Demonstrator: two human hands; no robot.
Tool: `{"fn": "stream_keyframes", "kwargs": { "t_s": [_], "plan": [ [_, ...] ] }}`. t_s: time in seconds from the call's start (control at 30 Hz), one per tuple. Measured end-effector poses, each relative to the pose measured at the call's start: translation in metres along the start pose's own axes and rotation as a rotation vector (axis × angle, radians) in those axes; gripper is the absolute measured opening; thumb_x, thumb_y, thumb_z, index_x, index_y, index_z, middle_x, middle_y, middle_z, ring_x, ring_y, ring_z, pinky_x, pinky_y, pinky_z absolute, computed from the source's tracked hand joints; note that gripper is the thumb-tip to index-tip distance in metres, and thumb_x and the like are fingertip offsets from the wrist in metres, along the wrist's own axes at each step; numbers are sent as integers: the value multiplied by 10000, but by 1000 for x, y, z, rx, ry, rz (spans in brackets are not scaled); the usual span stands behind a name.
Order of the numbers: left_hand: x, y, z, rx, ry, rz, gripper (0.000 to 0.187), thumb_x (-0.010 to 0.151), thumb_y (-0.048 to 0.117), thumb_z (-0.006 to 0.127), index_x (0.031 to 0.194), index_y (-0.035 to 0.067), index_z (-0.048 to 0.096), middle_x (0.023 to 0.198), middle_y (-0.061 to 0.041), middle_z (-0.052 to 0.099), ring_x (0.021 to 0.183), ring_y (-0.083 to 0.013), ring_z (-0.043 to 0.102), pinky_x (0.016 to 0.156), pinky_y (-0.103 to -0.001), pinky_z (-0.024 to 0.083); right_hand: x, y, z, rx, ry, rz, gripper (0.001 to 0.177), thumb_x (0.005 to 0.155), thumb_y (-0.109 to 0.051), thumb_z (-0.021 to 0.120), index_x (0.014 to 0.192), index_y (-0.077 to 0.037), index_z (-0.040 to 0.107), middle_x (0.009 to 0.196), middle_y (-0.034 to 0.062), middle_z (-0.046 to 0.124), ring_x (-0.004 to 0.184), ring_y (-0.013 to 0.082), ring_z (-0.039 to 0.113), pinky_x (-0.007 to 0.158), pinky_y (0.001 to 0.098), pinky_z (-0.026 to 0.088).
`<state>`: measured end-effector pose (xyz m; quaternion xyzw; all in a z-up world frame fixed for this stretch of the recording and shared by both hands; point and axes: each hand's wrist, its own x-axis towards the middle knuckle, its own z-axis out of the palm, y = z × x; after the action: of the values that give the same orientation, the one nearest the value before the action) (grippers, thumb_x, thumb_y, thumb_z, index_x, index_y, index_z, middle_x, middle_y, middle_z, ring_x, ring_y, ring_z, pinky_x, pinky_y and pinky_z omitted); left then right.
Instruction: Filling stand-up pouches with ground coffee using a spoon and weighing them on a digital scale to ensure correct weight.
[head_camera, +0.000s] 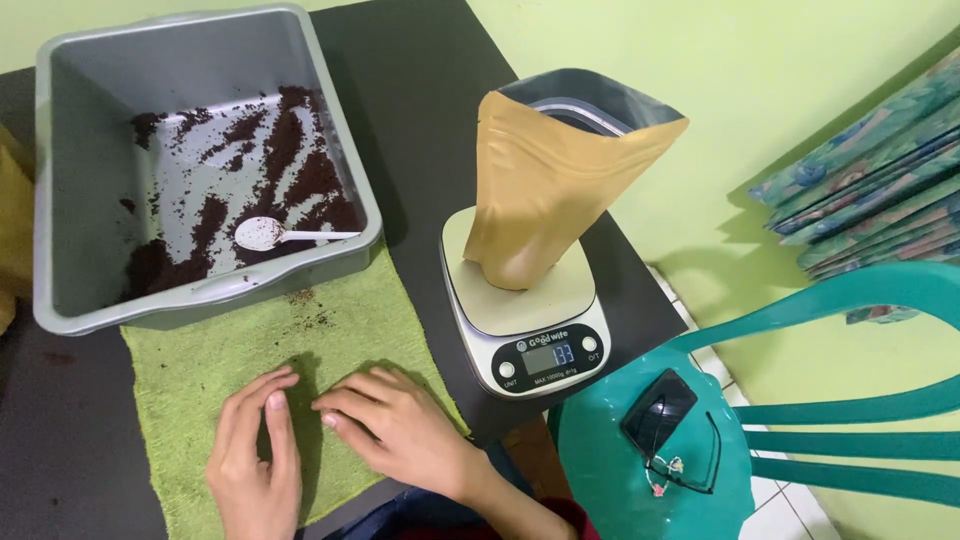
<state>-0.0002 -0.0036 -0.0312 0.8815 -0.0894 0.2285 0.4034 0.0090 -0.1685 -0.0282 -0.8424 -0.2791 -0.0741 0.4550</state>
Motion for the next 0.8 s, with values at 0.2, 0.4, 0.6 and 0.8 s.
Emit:
{"fn": "stream_keyframes", "kwargs": {
  "t_s": [0.2,0.4,0.6,0.8],
  "plan": [
    [1,3,1,4,19,2,233,1086,51,498,1155,-68,686,1178,-211,689,1121,-293,680,1025,-383,540,-2,1,-2,-6,18,-38,253,1106,-193,476,1185,-37,660,1079,100,657,965,283,595,894,423,471],
    [3,9,1,-23,31,-17,238,1091,49,490,1138,-82,684,1167,-220,686,1131,-304,673,1036,-389,528,-2,1,-1,-2,-1,-18,264,1104,-202,472,1187,-32,656,1097,100,653,989,284,593,910,428,473],
    [0,-2,4,18,17,-8,233,1084,50,500,1159,-76,681,1183,-221,689,1127,-303,678,1042,-396,538,-4,3,1,-3,11,-36,261,1104,-192,475,1190,-23,653,1093,106,648,985,288,583,917,432,468],
    [-8,-22,9,29,23,9,236,1075,49,496,1163,-95,661,1188,-269,687,1113,-348,683,1021,-420,573,-22,11,-37,285,644,31,240,1024,-102,543,1192,35,647,1154,156,644,1093,265,638,959,356,548]
  ]
}}
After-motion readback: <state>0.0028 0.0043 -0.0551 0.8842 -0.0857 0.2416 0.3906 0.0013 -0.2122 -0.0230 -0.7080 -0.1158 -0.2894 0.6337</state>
